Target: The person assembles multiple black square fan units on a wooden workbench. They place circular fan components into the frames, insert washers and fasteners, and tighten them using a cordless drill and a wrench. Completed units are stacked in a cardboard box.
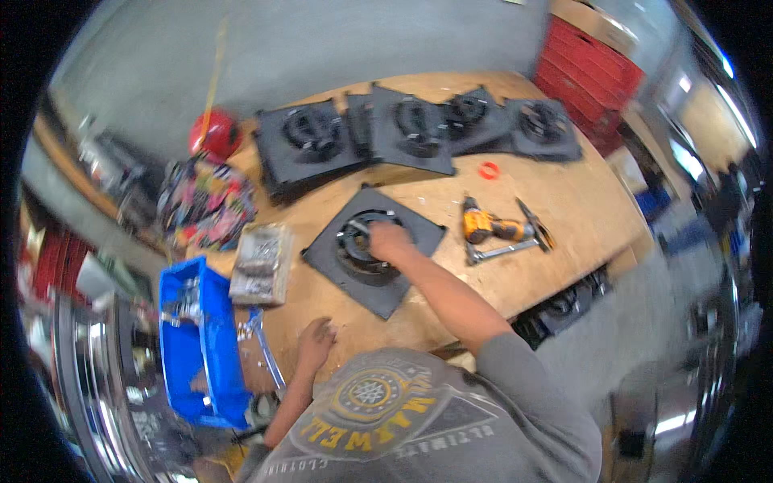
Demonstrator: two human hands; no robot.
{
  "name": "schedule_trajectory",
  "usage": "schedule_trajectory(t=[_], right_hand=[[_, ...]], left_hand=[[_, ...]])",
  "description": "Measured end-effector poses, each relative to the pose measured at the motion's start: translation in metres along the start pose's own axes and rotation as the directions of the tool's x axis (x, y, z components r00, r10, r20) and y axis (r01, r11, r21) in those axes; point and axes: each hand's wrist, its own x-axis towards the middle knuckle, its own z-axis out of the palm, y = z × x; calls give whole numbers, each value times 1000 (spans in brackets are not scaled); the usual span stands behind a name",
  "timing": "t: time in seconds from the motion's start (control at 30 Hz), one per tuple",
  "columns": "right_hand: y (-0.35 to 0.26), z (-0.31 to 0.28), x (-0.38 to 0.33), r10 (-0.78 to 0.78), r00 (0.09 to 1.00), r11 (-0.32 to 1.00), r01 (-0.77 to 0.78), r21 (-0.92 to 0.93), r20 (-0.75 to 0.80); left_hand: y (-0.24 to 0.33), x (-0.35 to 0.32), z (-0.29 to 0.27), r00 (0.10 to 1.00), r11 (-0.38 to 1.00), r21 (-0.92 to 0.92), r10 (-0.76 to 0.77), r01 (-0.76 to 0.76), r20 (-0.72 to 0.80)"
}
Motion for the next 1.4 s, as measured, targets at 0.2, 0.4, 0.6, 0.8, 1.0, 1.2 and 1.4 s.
schedule_trajectory(t=[0.2,0.4,0.6,0.8,1.0,1.2,1.4], right_hand=[[-7,29,-23,145,985,989,-145,5,-97],[-2,19,-182,83,994,992,-75,105,-68],[39,-5,-345,206,978,976,-208,71,32],[71,17,-518,636,771,759,-615,212,-41],[150,46,-620,916,351,401,-797,452,-195],[350,37,-648,919,389,375,-806,457,-68],[561,-4,-588,835,536,538,-747,391,-125]], left_hand=[[-36,-55,-14,990,995,-67,-83,75,-117],[-44,-57,-28,995,995,-8,97,-97,-24],[-3,-6,-16,967,979,34,191,-199,171],[90,27,96,861,911,47,370,-410,350],[204,12,317,468,715,-77,531,-695,707],[318,51,610,317,472,-44,655,-880,686],[356,95,778,444,271,362,673,-892,591]])
